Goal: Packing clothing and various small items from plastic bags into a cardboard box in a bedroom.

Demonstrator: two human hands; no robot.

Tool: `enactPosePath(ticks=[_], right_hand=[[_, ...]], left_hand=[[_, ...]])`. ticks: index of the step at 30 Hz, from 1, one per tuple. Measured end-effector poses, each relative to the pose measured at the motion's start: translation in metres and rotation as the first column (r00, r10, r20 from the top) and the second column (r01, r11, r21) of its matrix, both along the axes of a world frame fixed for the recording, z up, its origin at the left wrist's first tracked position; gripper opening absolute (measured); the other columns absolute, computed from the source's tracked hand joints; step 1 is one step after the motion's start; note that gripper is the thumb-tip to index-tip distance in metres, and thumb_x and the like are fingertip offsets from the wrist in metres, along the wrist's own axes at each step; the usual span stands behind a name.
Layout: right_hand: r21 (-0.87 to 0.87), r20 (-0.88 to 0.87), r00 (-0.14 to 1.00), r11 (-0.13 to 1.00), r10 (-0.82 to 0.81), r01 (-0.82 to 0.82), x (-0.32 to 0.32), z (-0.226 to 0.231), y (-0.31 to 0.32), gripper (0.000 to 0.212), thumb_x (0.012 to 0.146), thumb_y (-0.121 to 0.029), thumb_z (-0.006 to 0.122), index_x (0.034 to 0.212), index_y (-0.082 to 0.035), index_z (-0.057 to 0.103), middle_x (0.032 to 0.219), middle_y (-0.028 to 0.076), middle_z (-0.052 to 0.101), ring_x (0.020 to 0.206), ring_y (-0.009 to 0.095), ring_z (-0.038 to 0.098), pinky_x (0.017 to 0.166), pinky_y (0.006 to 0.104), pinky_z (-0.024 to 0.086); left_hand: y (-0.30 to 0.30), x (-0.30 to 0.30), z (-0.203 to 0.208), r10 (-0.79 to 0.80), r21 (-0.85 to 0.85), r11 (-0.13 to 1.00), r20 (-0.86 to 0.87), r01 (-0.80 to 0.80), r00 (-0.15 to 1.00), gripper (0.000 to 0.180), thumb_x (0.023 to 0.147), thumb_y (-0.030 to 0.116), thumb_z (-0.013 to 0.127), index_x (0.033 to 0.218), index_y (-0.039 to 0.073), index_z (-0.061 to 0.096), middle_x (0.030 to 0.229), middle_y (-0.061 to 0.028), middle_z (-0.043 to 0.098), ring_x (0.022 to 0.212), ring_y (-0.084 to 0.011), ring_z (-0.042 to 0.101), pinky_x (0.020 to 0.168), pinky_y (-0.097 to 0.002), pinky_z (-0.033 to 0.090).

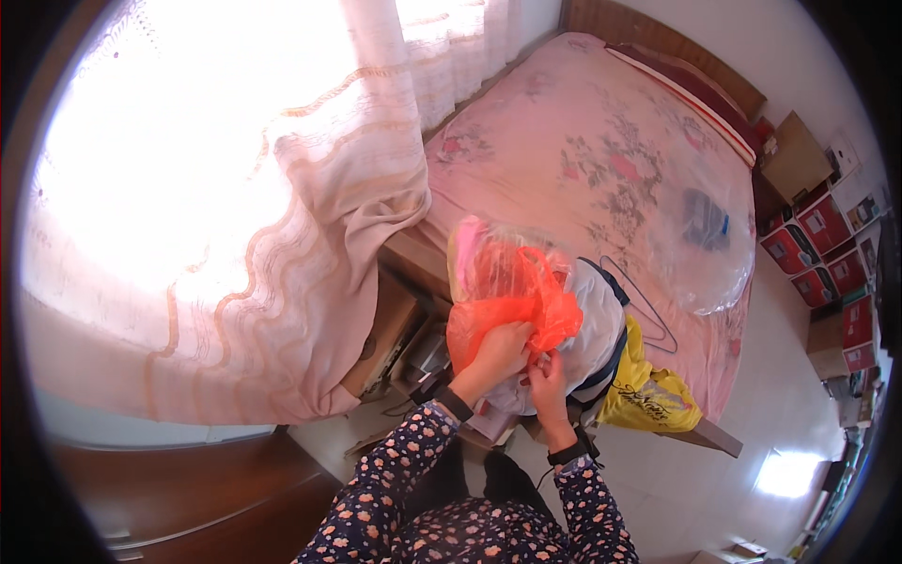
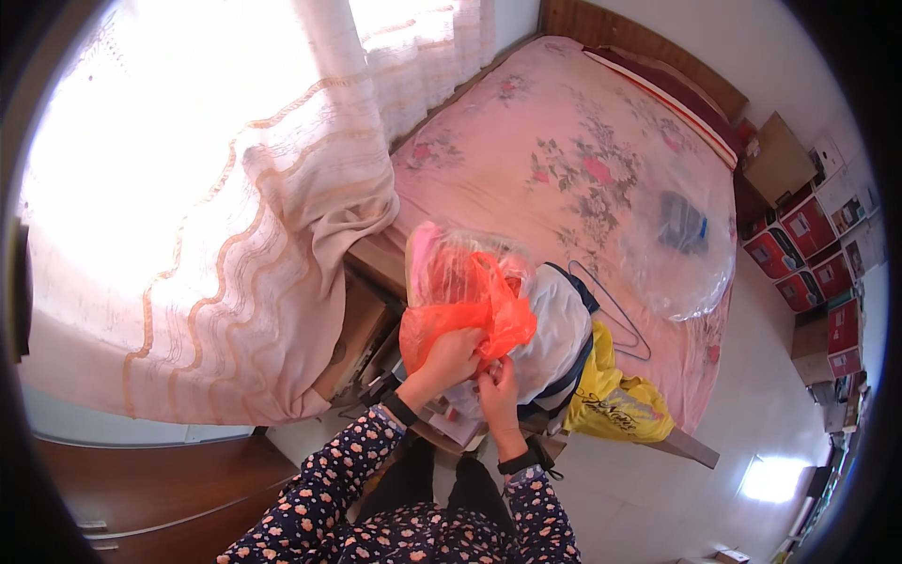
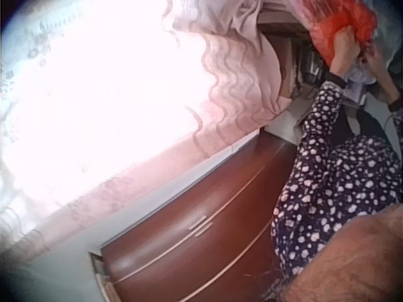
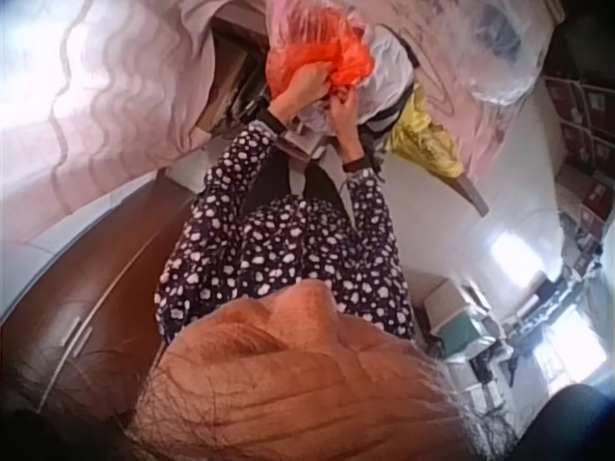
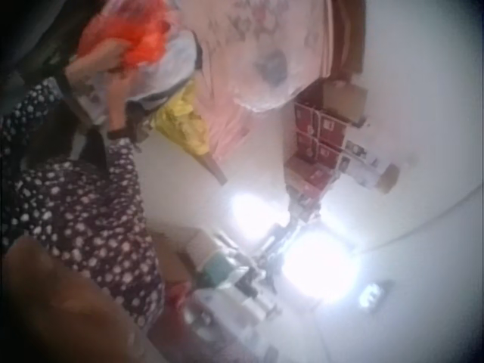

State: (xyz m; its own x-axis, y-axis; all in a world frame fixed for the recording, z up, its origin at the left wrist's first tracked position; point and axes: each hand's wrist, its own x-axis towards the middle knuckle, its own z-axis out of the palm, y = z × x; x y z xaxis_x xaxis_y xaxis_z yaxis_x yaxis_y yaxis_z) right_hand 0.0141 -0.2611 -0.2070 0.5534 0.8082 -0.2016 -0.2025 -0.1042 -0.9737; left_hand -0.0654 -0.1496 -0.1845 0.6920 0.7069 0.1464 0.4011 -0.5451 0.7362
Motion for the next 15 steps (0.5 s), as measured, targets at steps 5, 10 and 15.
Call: enactPosePath(ticks=[5, 10, 15], right_hand=[[0.027, -0.282, 0.959, 0.999, -0.018, 0.027, 0.004, 0.011, 0.004, 0.053, 0.085, -0.015, 0.058, 0.131, -0.006, 0.034, 0.103, 0.007, 0.058, 0.078, 0.014, 0.059, 0.053, 0.0251, 0.05], [0.018, -0.165, 0.971, 0.985, 0.171, -0.17, 0.02, 0.01, 0.008, 0.064, 0.084, -0.026, 0.066, 0.135, -0.008, 0.033, 0.105, 0.006, 0.059, 0.079, 0.013, 0.059, 0.05, 0.0234, 0.049], [-0.05, 0.012, 0.955, 0.954, 0.298, -0.297, 0.017, 0.017, 0.016, 0.059, 0.081, -0.03, 0.07, 0.131, -0.009, 0.046, 0.098, 0.005, 0.06, 0.072, 0.011, 0.056, 0.05, 0.0229, 0.046]], left_hand=[[-0.003, -0.004, -0.002, -0.117, 0.103, 0.987, -0.067, 0.124, 0.991, 0.018, 0.071, 0.013, 0.06, 0.084, 0.0, 0.058, 0.082, -0.0207, 0.061, 0.078, -0.0368, 0.06, 0.07, -0.0441, 0.047], [0.001, -0.009, 0.01, -0.161, -0.121, 0.982, -0.148, 0.143, 0.976, 0.022, 0.073, 0.012, 0.06, 0.09, -0.001, 0.056, 0.085, -0.0231, 0.061, 0.08, -0.0397, 0.06, 0.07, -0.044, 0.046], [0.007, -0.028, 0.008, -0.057, -0.302, 0.953, -0.092, 0.026, 0.994, 0.027, 0.074, 0.007, 0.057, 0.099, -0.002, 0.054, 0.086, -0.0256, 0.061, 0.084, -0.0419, 0.059, 0.071, -0.044, 0.045]])
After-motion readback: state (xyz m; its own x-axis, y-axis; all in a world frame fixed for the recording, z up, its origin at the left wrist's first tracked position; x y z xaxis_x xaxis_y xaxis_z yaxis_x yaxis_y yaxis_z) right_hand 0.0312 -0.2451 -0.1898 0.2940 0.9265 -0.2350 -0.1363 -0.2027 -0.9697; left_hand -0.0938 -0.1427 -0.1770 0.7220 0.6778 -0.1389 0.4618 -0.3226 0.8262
